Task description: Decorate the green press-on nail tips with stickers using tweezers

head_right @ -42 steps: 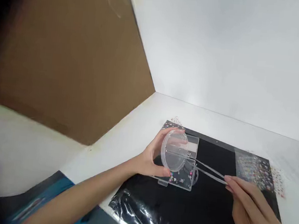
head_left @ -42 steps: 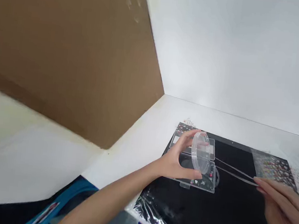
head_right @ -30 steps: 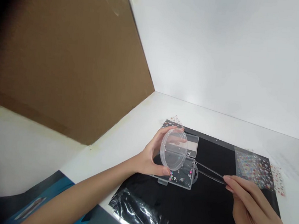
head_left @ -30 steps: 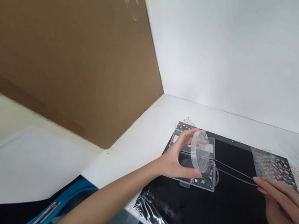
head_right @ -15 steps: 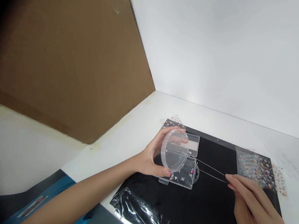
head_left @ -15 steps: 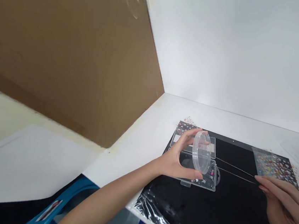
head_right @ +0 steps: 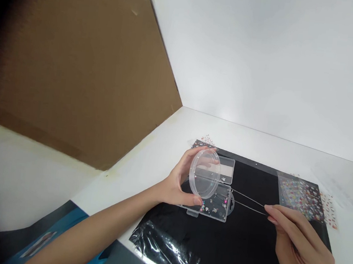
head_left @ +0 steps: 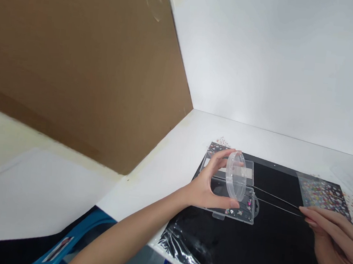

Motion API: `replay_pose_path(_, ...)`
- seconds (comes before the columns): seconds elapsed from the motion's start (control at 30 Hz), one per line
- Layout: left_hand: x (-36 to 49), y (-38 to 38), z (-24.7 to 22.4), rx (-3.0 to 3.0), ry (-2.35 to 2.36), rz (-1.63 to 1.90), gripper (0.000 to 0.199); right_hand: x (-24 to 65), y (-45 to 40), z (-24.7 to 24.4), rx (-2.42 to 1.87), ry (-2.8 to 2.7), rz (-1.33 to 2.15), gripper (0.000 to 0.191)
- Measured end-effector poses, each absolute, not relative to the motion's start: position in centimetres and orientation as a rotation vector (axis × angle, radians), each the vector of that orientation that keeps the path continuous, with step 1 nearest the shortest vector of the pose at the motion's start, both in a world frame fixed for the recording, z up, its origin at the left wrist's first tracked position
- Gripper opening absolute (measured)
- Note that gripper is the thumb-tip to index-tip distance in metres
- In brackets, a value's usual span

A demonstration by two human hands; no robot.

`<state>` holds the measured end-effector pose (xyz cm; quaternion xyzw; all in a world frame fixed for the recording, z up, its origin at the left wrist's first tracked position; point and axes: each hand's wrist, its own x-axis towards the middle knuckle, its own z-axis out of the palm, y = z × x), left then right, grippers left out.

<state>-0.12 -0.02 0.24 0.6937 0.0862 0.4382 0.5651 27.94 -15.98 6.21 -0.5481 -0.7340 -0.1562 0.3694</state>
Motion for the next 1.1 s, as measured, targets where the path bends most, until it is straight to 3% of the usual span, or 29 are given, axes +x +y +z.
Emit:
replay_pose_path(0.13, -0.1, -0.2, 0.4, 1.635, 0.214, 1.046, 0.113, 27.6, -16.1, 6.0, -1.449, -1.836, -0.391, 0.023)
replay_pose_path(0.57, -0.1, 0.0, 1.8, 1.142, 0.187, 0.727, 0.075, 28.1, -16.7, 5.1, -1.608, -1.608, -0.264, 0.015)
replay_pose_path(1.1, 0.2, 0.2, 2.0, 0.845, 0.282, 0.885, 0.068, 30.8, -15.7, 3.5, -1.586, -1.653, -0.178, 0.015)
